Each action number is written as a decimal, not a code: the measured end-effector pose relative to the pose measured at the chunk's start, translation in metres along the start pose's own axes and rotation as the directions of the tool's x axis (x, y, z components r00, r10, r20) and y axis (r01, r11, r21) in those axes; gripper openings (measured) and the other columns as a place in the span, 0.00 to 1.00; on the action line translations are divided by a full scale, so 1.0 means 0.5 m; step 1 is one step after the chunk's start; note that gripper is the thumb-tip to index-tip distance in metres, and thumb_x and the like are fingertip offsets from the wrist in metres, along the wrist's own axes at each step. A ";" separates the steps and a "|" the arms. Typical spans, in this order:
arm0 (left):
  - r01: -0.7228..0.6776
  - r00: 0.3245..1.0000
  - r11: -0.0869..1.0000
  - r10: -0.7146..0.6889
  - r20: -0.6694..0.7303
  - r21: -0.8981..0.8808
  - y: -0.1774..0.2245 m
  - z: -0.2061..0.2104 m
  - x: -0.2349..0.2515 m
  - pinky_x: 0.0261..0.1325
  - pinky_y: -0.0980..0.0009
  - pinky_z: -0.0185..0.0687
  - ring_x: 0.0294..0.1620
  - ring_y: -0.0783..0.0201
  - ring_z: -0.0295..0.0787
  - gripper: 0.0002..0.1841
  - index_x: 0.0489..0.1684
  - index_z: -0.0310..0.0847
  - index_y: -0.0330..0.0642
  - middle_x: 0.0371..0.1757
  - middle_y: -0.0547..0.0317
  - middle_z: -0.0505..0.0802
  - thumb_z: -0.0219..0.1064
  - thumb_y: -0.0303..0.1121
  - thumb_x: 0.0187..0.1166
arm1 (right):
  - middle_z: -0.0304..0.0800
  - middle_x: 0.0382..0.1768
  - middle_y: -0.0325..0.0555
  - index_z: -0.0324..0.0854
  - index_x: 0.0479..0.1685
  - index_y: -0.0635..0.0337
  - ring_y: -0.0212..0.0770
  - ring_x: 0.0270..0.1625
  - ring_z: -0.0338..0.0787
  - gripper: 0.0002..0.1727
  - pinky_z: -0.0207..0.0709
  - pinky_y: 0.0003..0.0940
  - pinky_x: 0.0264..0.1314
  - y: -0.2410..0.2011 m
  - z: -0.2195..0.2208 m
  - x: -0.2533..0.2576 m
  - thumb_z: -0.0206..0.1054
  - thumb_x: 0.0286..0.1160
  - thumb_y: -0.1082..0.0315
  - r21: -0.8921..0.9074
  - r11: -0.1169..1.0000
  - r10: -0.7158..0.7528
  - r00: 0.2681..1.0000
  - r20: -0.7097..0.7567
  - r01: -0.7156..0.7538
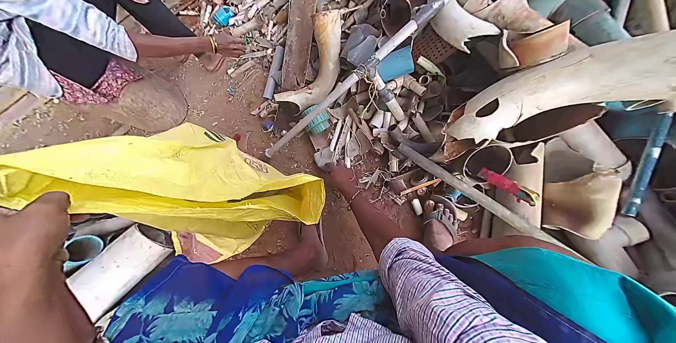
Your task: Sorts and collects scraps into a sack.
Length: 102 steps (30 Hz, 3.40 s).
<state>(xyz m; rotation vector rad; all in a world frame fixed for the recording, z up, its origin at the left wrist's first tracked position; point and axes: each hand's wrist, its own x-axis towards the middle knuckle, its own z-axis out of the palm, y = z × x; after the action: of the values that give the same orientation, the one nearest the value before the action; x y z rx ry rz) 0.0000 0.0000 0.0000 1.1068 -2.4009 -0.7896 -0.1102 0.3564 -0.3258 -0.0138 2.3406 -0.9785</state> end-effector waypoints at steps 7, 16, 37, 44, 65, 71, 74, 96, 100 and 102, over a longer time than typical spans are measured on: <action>-0.186 0.982 0.982 0.184 0.036 0.041 0.055 0.010 -0.018 0.73 0.47 0.77 0.78 0.46 0.75 0.44 0.95 0.48 0.45 0.88 0.38 0.67 0.62 0.18 0.74 | 0.85 0.65 0.70 0.80 0.69 0.70 0.62 0.67 0.83 0.21 0.73 0.59 0.70 -0.017 -0.042 0.009 0.69 0.78 0.71 0.640 0.765 0.150 0.987 -0.064 -0.075; -0.324 0.943 0.939 0.310 0.124 0.112 0.123 0.012 -0.097 0.67 0.24 0.70 0.71 0.27 0.79 0.41 0.94 0.53 0.46 0.78 0.29 0.78 0.64 0.24 0.74 | 0.86 0.57 0.57 0.74 0.74 0.63 0.42 0.48 0.85 0.21 0.79 0.39 0.52 0.020 -0.119 -0.009 0.56 0.83 0.78 0.919 0.393 0.197 0.977 -0.082 -0.002; -0.225 0.972 0.974 0.222 0.083 0.029 0.083 0.017 -0.046 0.45 0.53 0.87 0.44 0.53 0.88 0.39 0.93 0.55 0.46 0.76 0.35 0.78 0.60 0.22 0.74 | 0.52 0.92 0.62 0.77 0.78 0.59 0.66 0.90 0.57 0.29 0.62 0.69 0.81 0.003 -0.037 0.045 0.70 0.74 0.67 -0.015 0.995 -0.093 0.994 0.057 0.094; -0.429 0.891 0.901 0.411 0.192 0.063 0.088 0.009 -0.085 0.78 0.35 0.67 0.85 0.39 0.68 0.49 0.97 0.46 0.47 0.89 0.36 0.67 0.61 0.18 0.64 | 0.65 0.85 0.69 0.71 0.79 0.73 0.68 0.88 0.61 0.26 0.51 0.76 0.82 -0.031 -0.055 0.045 0.60 0.86 0.68 -0.131 0.984 -0.094 0.978 0.186 0.119; -0.808 0.464 0.586 0.577 0.672 0.055 0.261 0.159 -0.299 0.60 0.32 0.79 0.67 0.31 0.85 0.49 0.97 0.45 0.41 0.95 0.46 0.57 0.66 0.12 0.70 | 0.91 0.36 0.56 0.90 0.35 0.68 0.53 0.44 0.90 0.14 0.76 0.57 0.52 -0.265 -0.349 -0.353 0.71 0.79 0.63 -0.175 0.646 -0.698 0.668 0.259 0.743; -0.751 0.581 0.634 0.502 0.640 0.185 0.266 0.152 -0.271 0.69 0.21 0.66 0.76 0.22 0.74 0.50 0.97 0.37 0.38 0.87 0.29 0.68 0.66 0.13 0.72 | 0.85 0.63 0.69 0.82 0.62 0.74 0.64 0.69 0.83 0.17 0.70 0.62 0.71 -0.290 -0.167 -0.264 0.54 0.90 0.70 -0.058 0.624 -0.660 0.566 0.495 0.779; -0.627 0.734 0.749 0.474 0.487 0.215 0.227 0.117 -0.204 0.60 0.16 0.65 0.66 0.14 0.77 0.48 0.98 0.40 0.44 0.73 0.19 0.79 0.66 0.18 0.75 | 0.90 0.61 0.64 0.84 0.65 0.73 0.55 0.67 0.88 0.17 0.74 0.51 0.74 -0.246 -0.285 -0.257 0.60 0.87 0.72 0.108 0.583 -0.795 0.539 0.278 0.805; -0.183 0.964 0.979 0.161 0.213 0.090 0.121 0.037 -0.056 0.70 0.38 0.76 0.77 0.41 0.76 0.45 0.96 0.47 0.46 0.85 0.36 0.71 0.60 0.15 0.73 | 0.70 0.82 0.65 0.76 0.77 0.67 0.71 0.80 0.73 0.24 0.60 0.71 0.78 0.058 0.012 -0.004 0.51 0.84 0.81 -0.452 0.840 -0.245 0.953 0.177 0.300; -0.210 0.956 0.973 0.184 0.228 0.096 0.112 0.037 -0.045 0.68 0.38 0.78 0.75 0.42 0.78 0.44 0.95 0.49 0.48 0.84 0.36 0.72 0.60 0.16 0.73 | 0.81 0.74 0.67 0.76 0.75 0.71 0.66 0.80 0.76 0.23 0.45 0.64 0.91 0.024 -0.009 -0.037 0.60 0.84 0.70 -0.224 0.889 -0.396 0.916 0.062 0.399; -0.241 0.943 0.968 0.219 0.249 0.063 0.112 0.039 -0.044 0.72 0.39 0.74 0.77 0.44 0.76 0.42 0.93 0.52 0.45 0.82 0.36 0.73 0.59 0.16 0.73 | 0.77 0.78 0.65 0.72 0.79 0.71 0.59 0.83 0.73 0.25 0.52 0.50 0.91 -0.054 -0.064 -0.097 0.60 0.87 0.68 -0.107 0.967 -0.221 0.969 0.111 0.233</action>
<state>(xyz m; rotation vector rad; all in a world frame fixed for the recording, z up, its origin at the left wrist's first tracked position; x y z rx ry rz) -0.0287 0.0532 0.0180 0.7772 -2.7321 -0.7770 -0.0926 0.3683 -0.2652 -0.3772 2.3389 -0.9203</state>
